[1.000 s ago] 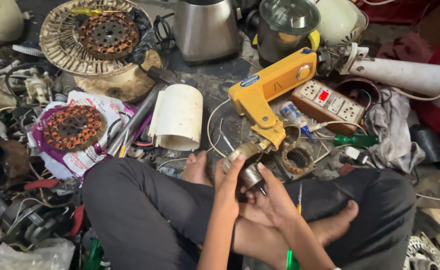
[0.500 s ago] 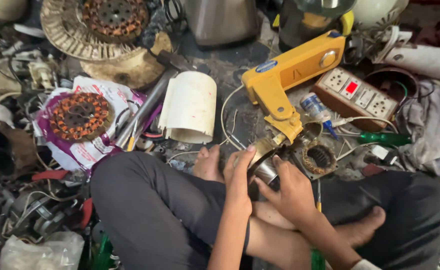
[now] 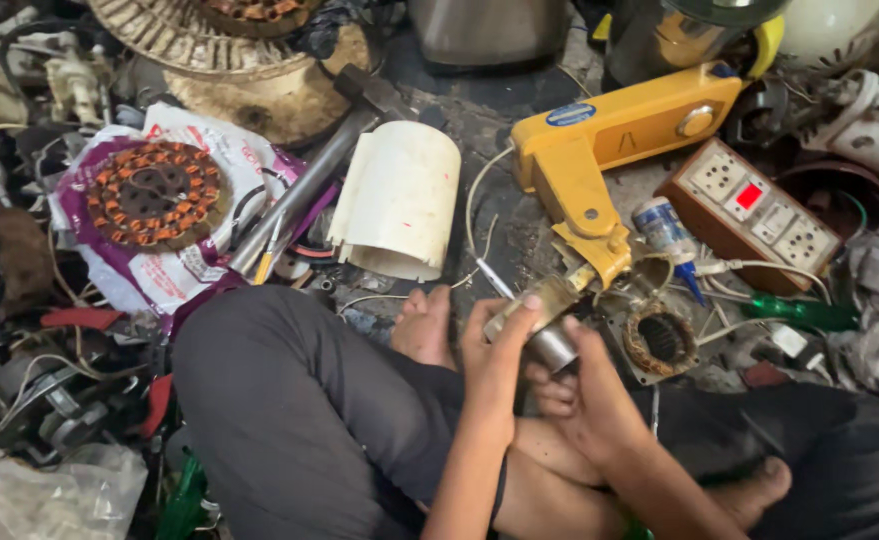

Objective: The person sits on the floor and uses a screwdriver to unscrew and open a small electric motor housing. They separate the motor parts, apply liquid from a plastic bottle onto the components, and continue handling and repositioning the motor parts.

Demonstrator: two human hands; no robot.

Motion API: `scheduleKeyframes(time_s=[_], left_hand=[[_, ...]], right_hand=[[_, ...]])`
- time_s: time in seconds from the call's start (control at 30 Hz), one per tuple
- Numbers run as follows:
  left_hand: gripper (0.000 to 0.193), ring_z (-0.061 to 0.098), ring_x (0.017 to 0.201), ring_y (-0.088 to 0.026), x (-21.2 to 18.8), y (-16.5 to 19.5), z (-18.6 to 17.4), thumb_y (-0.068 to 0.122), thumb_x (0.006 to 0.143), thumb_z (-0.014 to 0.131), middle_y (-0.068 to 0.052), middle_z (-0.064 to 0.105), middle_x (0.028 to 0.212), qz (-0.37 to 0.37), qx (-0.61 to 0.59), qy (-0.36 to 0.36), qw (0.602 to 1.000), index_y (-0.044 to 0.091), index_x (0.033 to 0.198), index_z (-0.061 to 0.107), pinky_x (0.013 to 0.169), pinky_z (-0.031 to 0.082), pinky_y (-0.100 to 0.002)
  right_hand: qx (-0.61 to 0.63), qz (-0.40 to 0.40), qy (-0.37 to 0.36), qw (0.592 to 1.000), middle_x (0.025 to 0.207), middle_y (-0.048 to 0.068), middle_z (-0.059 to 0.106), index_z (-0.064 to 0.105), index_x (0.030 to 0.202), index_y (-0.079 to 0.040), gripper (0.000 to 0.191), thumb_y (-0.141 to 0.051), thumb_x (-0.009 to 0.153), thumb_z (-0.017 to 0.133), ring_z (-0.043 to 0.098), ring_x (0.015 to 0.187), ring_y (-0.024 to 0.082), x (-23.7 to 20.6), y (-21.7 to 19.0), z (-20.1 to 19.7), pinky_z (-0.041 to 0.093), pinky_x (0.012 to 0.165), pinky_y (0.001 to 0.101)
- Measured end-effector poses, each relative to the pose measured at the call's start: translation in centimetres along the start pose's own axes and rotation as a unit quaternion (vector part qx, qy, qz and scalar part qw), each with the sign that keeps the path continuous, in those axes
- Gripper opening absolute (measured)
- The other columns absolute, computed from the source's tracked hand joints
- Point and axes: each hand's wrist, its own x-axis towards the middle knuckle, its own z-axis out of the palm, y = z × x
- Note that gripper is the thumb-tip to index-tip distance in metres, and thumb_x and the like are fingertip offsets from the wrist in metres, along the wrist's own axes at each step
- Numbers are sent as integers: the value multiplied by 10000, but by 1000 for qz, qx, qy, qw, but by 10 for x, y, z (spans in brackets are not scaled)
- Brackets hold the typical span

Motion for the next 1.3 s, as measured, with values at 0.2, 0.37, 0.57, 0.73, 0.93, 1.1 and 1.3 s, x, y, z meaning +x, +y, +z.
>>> scheduleKeyframes(time_s=[0.2,0.37,0.57,0.73,0.93,1.1,1.3], left_hand=[[269,545,670,-124,1,1,-5,298,882,774,-32,639,838,-15,-52,-38,998,90,966,626,545,410,-274],[283,624,832,-99,0,-1,-4,296,864,779,-13,672,894,-6,-53,-30,998,72,984,653,745,500,-257],[368,591,769,-162,-6,-5,-3,293,837,784,-47,670,907,-20,-51,-21,998,72,1097,646,635,450,-302],[519,668,928,-138,-21,-11,2,189,765,827,-55,695,1060,54,0,-45,997,67,1218,607,791,552,-282],[792,654,1060,-166,-28,-20,10,47,643,916,-92,634,1176,209,36,-84,974,34,1306,483,908,559,-294],[858,619,1135,-196,-25,-23,6,34,629,941,-117,590,1240,295,174,-30,939,24,1339,458,984,510,-317],[896,625,1148,-190,-23,-14,8,36,667,900,-115,586,1270,237,95,-70,964,26,1406,393,1000,527,-315]], right_hand=[[30,8,4,1000,895,97,650,494,1143,-33,354,-224,907,676,622,710,191,8,6,6,449,553,296],[-282,-233,-1,931,931,96,658,482,1179,-26,416,-219,887,705,652,781,228,6,1,-5,485,624,316],[-169,-142,-87,971,930,141,642,540,1199,-20,442,-382,965,635,615,756,256,19,31,-29,532,623,341],[284,248,-274,885,874,159,676,606,1127,-23,683,-667,1088,384,642,681,202,22,22,-42,523,569,303],[-201,151,-67,966,1028,121,770,684,1169,-90,376,-345,940,531,770,814,260,6,-47,-52,654,731,362],[-336,23,5,942,938,215,808,687,1086,34,343,-256,974,544,764,772,308,20,-119,-103,613,674,401],[-629,-157,134,749,1182,282,671,571,1417,-62,640,-368,882,743,636,1078,469,100,-136,-104,493,915,508]])
